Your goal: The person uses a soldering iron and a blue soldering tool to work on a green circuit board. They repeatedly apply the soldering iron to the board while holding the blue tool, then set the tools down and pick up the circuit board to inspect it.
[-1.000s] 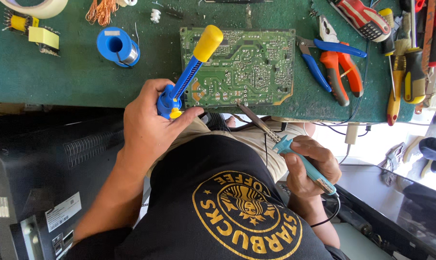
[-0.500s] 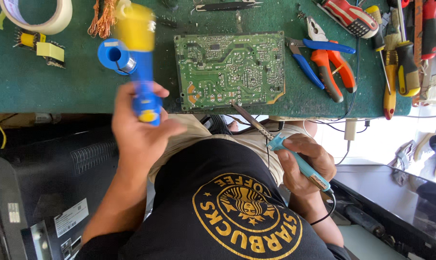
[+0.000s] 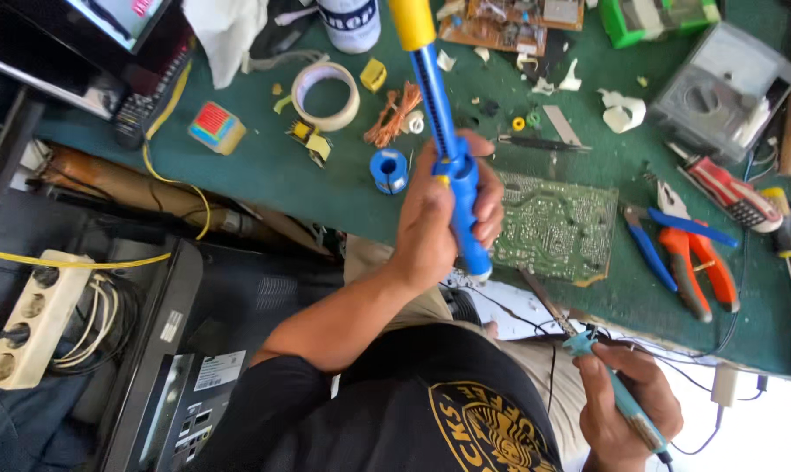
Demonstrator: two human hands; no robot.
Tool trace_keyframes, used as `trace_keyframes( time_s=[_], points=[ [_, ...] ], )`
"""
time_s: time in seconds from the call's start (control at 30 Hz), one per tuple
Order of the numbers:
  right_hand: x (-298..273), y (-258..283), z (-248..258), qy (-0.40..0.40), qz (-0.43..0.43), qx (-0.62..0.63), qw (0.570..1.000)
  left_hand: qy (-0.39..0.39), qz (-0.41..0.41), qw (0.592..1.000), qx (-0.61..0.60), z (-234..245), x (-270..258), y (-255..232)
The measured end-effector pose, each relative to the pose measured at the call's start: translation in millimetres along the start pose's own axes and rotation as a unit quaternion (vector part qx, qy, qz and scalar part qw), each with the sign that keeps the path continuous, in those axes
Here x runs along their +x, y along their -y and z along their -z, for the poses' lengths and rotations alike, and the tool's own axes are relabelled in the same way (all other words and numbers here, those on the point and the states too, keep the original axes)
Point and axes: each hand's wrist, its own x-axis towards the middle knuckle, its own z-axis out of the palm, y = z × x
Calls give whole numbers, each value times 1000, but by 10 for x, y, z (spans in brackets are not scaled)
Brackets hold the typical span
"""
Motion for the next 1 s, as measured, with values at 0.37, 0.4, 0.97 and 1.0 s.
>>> trace_keyframes(
  time_s=[0.37, 0.4, 0.97, 1.0],
  points=[
    [16, 42, 67, 7, 0, -71, 997, -6, -57, 991, 120, -188, 168, 220],
    [46, 66, 60, 5, -8, -77, 997, -7, -48, 992, 114, -197, 165, 231],
    [99, 79, 97, 33, -38, -39, 998, -28, -34, 977, 208, -247, 127, 258],
    [101, 82, 98, 34, -38, -39, 998, -28, -34, 977, 208, -252, 123, 264]
  ],
)
